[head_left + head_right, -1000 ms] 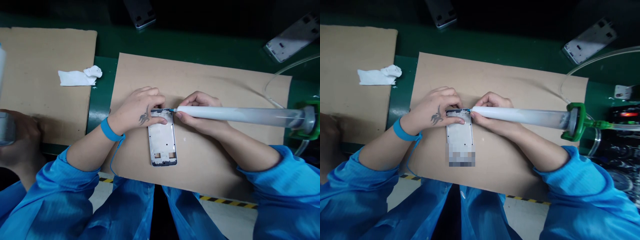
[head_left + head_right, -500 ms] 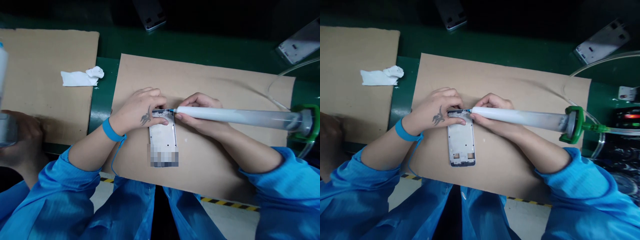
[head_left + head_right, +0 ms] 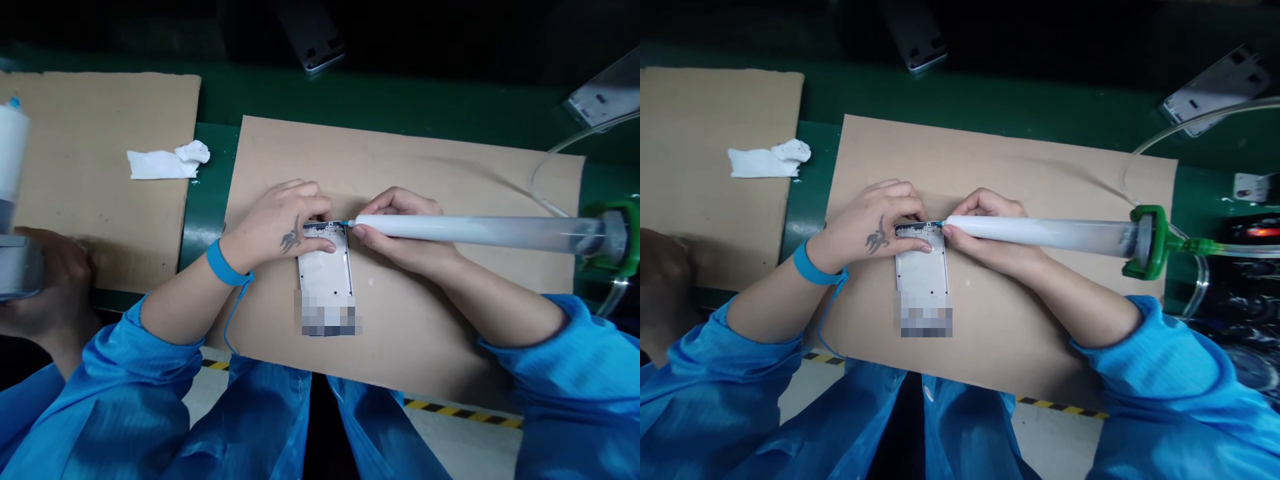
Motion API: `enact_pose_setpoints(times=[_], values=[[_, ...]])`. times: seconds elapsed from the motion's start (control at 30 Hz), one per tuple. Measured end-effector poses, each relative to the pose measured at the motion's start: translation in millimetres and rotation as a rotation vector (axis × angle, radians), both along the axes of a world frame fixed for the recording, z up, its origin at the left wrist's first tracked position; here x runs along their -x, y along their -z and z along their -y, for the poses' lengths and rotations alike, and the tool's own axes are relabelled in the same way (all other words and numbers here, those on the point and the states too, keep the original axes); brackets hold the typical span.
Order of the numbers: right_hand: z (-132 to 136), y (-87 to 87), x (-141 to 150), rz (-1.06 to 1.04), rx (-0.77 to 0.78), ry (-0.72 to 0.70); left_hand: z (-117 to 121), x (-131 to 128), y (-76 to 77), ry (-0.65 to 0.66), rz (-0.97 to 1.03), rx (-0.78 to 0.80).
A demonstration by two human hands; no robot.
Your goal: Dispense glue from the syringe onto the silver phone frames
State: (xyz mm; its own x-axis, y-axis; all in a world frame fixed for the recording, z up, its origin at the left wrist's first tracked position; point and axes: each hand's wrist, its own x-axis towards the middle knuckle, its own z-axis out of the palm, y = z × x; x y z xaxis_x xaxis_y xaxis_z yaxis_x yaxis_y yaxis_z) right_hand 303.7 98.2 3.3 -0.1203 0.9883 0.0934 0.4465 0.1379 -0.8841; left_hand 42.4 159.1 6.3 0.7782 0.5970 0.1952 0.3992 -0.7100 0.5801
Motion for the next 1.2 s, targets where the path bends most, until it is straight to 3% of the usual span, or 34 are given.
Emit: enact_pose_setpoints(times=[0.3,0.4,0.47,0.53,0.63,0.7,0.77,0.97,1.2], values=[[1,1.3,-2,-0.038,0.031,-0.032,1,0,3.2,0.001,-0.006,-0.004],[2,8.9,-5,-0.157,0.021,0.019,1,2,1.0,0.004,-0.032,0.018],[4,17.4,-7,-0.234,-0.036,0.085,-3,7,-0.6,-0.05,-0.021,-0.008],[5,26.5,-9,-0.251,-0.166,0.075,-12,17,-0.8,-0.185,0.033,-0.039],[4,35.1,-9,-0.192,-0.443,-0.177,-32,33,2.7,-0.379,0.061,-0.062],[2,35.2,-7,-0.084,-0.588,-0.411,-42,38,7.2,-0.423,-0.045,-0.104],[-1,32.8,-6,0.056,-0.631,-0.536,-48,38,12.0,-0.432,-0.159,-0.135],[-16,31.8,-14,0.206,-0.525,-0.339,-42,28,14.6,-0.401,-0.288,-0.118],[-20,34.1,-17,0.235,-0.546,-0.322,-34,27,10.9,-0.42,-0.329,-0.153]])
